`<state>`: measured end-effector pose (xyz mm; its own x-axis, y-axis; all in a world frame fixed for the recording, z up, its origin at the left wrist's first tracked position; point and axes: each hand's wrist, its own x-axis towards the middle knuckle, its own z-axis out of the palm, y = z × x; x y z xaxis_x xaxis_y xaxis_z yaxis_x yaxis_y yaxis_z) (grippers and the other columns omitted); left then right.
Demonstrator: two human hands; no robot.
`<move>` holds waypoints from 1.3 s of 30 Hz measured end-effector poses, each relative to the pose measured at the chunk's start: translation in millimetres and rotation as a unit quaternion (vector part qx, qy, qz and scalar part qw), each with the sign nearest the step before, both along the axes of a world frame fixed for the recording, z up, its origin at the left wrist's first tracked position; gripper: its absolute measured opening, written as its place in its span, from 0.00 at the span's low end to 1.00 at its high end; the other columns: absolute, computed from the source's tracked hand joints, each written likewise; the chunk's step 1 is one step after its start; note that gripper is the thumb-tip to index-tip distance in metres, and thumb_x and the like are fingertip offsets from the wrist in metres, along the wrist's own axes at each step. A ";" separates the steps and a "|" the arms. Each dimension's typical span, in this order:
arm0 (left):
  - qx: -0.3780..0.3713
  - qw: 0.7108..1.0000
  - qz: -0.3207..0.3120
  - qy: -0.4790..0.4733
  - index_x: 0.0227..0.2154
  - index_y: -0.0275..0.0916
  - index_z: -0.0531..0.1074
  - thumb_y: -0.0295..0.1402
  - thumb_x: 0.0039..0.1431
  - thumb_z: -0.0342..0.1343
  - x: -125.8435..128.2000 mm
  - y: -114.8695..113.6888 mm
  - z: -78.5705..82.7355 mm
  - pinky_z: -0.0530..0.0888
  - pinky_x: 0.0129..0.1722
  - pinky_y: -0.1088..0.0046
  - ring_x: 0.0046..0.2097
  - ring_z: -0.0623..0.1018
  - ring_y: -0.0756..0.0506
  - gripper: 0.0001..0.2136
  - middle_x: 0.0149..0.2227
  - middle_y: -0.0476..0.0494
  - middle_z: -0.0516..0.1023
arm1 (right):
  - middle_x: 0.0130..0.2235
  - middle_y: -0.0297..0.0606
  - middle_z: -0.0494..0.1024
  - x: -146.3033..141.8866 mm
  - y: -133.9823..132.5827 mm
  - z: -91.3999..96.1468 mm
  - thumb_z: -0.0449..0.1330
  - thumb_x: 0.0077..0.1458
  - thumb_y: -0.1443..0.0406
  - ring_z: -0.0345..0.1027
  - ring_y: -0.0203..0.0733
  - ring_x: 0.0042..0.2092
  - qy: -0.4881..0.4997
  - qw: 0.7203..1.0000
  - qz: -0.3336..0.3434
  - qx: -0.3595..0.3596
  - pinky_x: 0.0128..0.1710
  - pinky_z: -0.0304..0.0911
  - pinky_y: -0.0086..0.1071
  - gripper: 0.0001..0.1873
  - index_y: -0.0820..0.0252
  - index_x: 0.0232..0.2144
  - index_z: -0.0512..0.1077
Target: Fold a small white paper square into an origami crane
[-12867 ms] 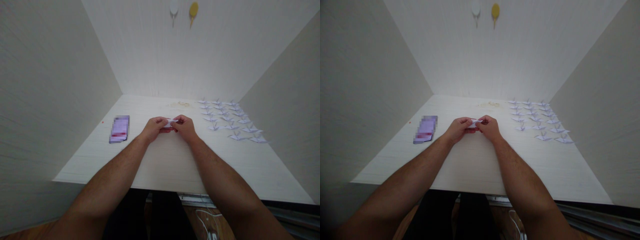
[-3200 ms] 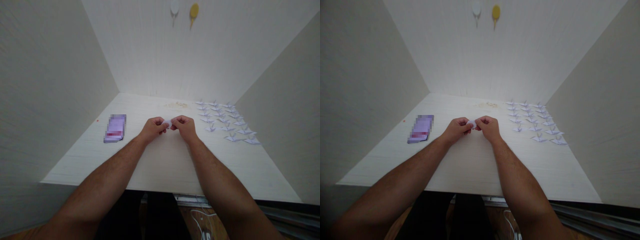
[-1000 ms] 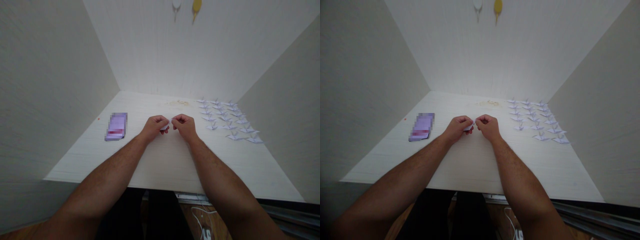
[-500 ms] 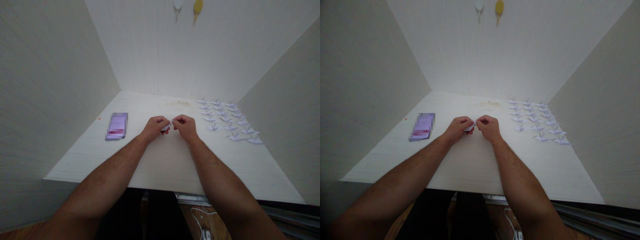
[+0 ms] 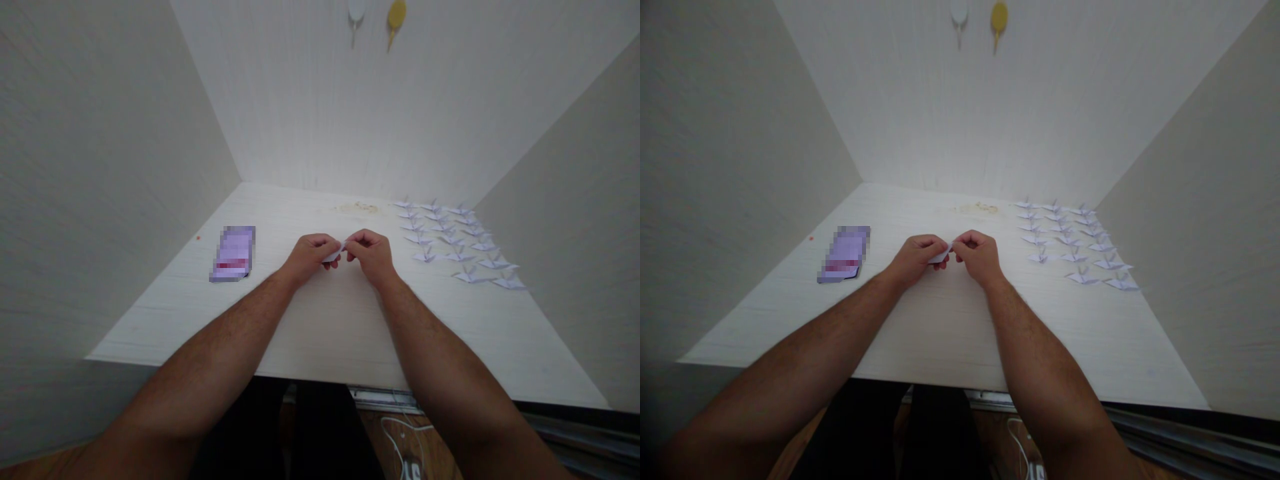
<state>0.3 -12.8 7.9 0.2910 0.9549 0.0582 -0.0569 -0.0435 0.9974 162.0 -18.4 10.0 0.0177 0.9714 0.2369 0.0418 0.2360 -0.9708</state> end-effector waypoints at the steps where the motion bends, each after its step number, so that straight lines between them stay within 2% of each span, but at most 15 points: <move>1: 0.003 1.000 0.000 0.000 0.25 0.35 0.75 0.41 0.52 0.62 0.1 -0.2 0.2 0.68 0.23 0.75 0.23 0.74 0.51 0.13 0.23 0.46 0.76 | 0.19 0.30 0.74 -0.1 0.1 -0.2 0.65 0.44 0.64 0.64 0.32 0.20 0.004 1.000 0.000 -0.004 0.22 0.58 0.27 0.05 0.59 0.22 0.73; 5: 0.018 1.000 0.002 0.010 0.25 0.35 0.76 0.40 0.52 0.62 0.0 -0.3 0.9 0.70 0.24 0.74 0.24 0.74 0.51 0.12 0.24 0.47 0.76 | 0.17 0.29 0.72 -0.6 1.2 -0.1 0.65 0.42 0.66 0.63 0.32 0.19 0.032 0.999 0.000 -0.026 0.22 0.57 0.27 0.05 0.59 0.20 0.71; 9: 0.041 0.999 0.000 0.024 0.25 0.35 0.76 0.39 0.52 0.62 -0.3 -0.3 2.2 0.70 0.25 0.75 0.23 0.73 0.52 0.11 0.23 0.47 0.76 | 0.15 0.27 0.69 1.0 4.6 -0.9 0.63 0.42 0.67 0.60 0.31 0.18 0.107 0.992 0.013 -0.058 0.20 0.56 0.27 0.05 0.59 0.19 0.71; 13: 0.044 0.998 0.017 0.031 0.25 0.35 0.76 0.39 0.52 0.62 -0.1 -1.7 4.4 0.70 0.25 0.75 0.23 0.73 0.52 0.11 0.22 0.47 0.76 | 0.18 0.28 0.72 1.2 4.6 0.2 0.64 0.43 0.64 0.62 0.31 0.18 0.151 0.985 0.032 -0.081 0.20 0.59 0.28 0.06 0.58 0.20 0.71; 16: 0.037 0.998 0.027 0.042 0.26 0.35 0.76 0.40 0.52 0.63 -0.2 -2.8 5.5 0.71 0.24 0.75 0.23 0.73 0.51 0.12 0.22 0.47 0.77 | 0.19 0.29 0.72 -0.8 1.6 1.1 0.66 0.43 0.62 0.63 0.33 0.19 0.102 0.991 0.038 -0.079 0.21 0.60 0.29 0.08 0.59 0.22 0.72; 19: 0.033 0.998 0.024 0.041 0.28 0.34 0.76 0.41 0.52 0.64 -0.6 -2.6 4.5 0.72 0.25 0.74 0.25 0.76 0.50 0.13 0.24 0.45 0.78 | 0.17 0.29 0.72 -1.6 0.0 0.7 0.66 0.44 0.63 0.63 0.33 0.19 0.046 0.997 0.013 -0.056 0.21 0.58 0.28 0.07 0.59 0.21 0.72; 23: -0.005 1.000 0.028 -0.014 0.34 0.34 0.75 0.40 0.48 0.67 -0.7 1.0 -0.5 0.74 0.26 0.74 0.30 0.81 0.46 0.16 0.30 0.43 0.81 | 0.17 0.28 0.71 0.1 1.8 0.0 0.64 0.45 0.63 0.62 0.32 0.19 0.057 0.998 -0.027 -0.028 0.22 0.58 0.28 0.06 0.59 0.22 0.72; 26: -0.030 0.998 0.042 -0.038 0.32 0.34 0.74 0.39 0.45 0.69 -0.5 4.4 -4.7 0.72 0.24 0.75 0.28 0.80 0.47 0.16 0.30 0.43 0.80 | 0.16 0.27 0.71 0.0 2.5 0.8 0.64 0.46 0.63 0.61 0.31 0.19 0.073 0.996 -0.046 -0.019 0.22 0.58 0.27 0.06 0.58 0.23 0.71; 33: -0.023 0.999 0.037 -0.023 0.28 0.34 0.75 0.44 0.46 0.68 -0.6 4.7 -6.0 0.71 0.25 0.75 0.26 0.78 0.49 0.17 0.24 0.44 0.79 | 0.18 0.29 0.73 -4.5 -1.1 1.6 0.67 0.44 0.58 0.64 0.33 0.20 0.001 0.999 -0.011 -0.046 0.22 0.57 0.28 0.11 0.59 0.25 0.74; 39: -0.029 0.999 0.030 -0.033 0.27 0.35 0.75 0.44 0.44 0.70 -1.3 5.2 -7.3 0.71 0.26 0.74 0.27 0.78 0.49 0.17 0.24 0.45 0.79 | 0.18 0.29 0.73 -4.8 -0.4 -1.6 0.67 0.46 0.58 0.63 0.32 0.20 0.024 0.999 0.001 -0.045 0.22 0.57 0.28 0.11 0.59 0.25 0.74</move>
